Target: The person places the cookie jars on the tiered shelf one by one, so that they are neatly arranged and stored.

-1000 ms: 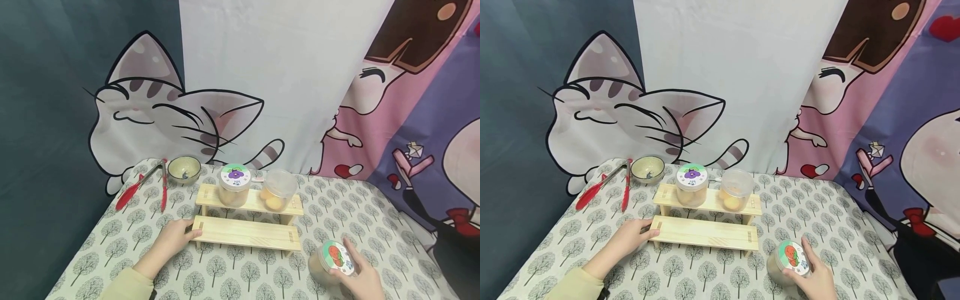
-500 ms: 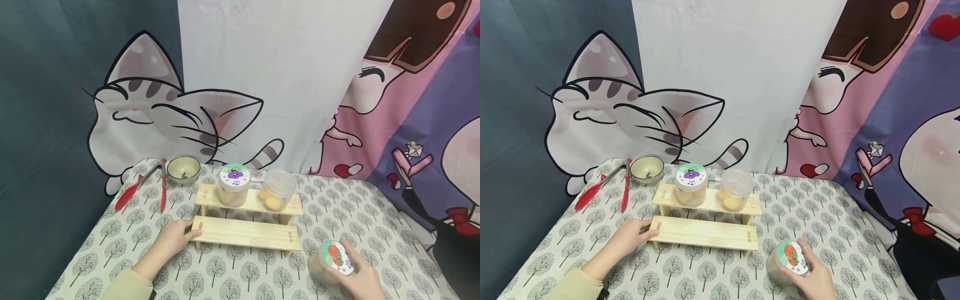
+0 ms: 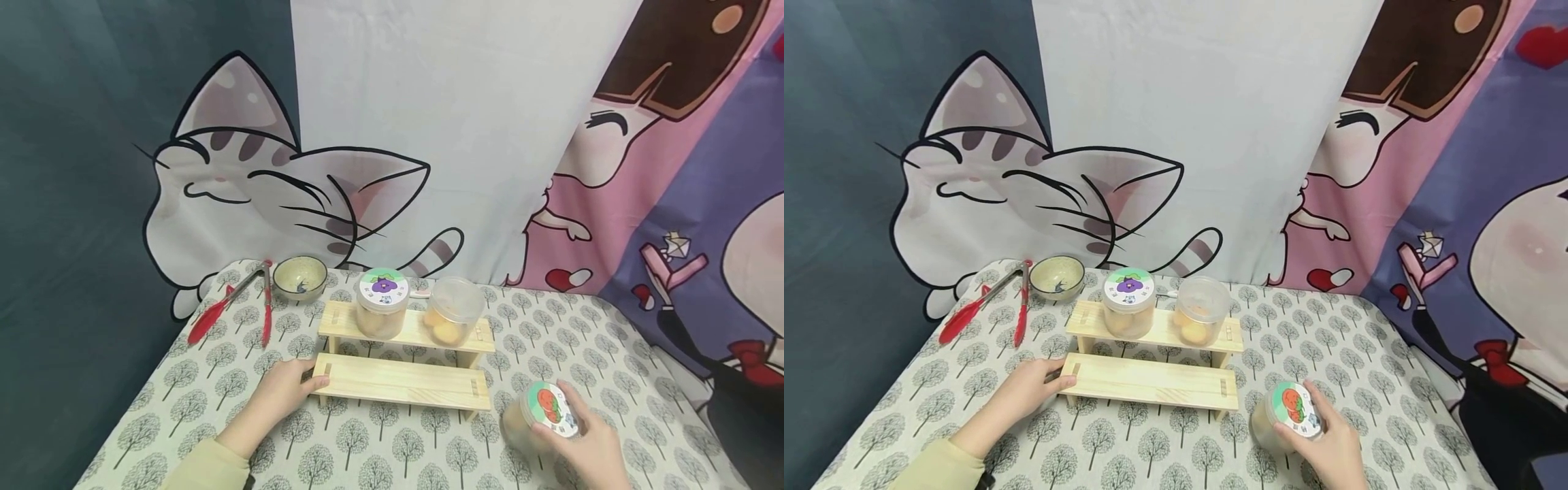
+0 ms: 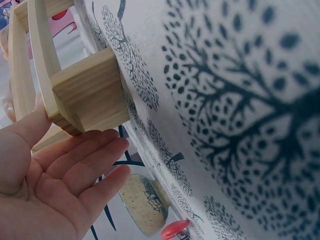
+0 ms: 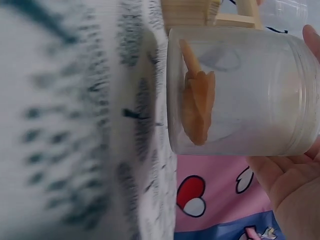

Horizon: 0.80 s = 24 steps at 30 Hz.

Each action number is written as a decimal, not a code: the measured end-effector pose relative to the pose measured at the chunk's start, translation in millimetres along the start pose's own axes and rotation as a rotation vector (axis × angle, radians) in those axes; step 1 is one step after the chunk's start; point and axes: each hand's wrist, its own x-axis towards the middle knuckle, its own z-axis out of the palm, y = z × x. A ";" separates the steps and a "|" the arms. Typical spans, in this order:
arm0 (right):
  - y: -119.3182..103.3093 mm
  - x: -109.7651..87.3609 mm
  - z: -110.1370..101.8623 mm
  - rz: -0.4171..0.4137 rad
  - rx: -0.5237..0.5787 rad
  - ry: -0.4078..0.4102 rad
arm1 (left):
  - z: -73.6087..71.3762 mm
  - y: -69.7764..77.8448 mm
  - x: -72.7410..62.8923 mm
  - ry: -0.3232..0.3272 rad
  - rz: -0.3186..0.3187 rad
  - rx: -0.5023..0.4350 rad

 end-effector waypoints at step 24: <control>-49.1 0.4 -7.6 -0.236 0.167 0.049 | 2.2 -2.2 -0.3 -0.006 -0.020 -0.015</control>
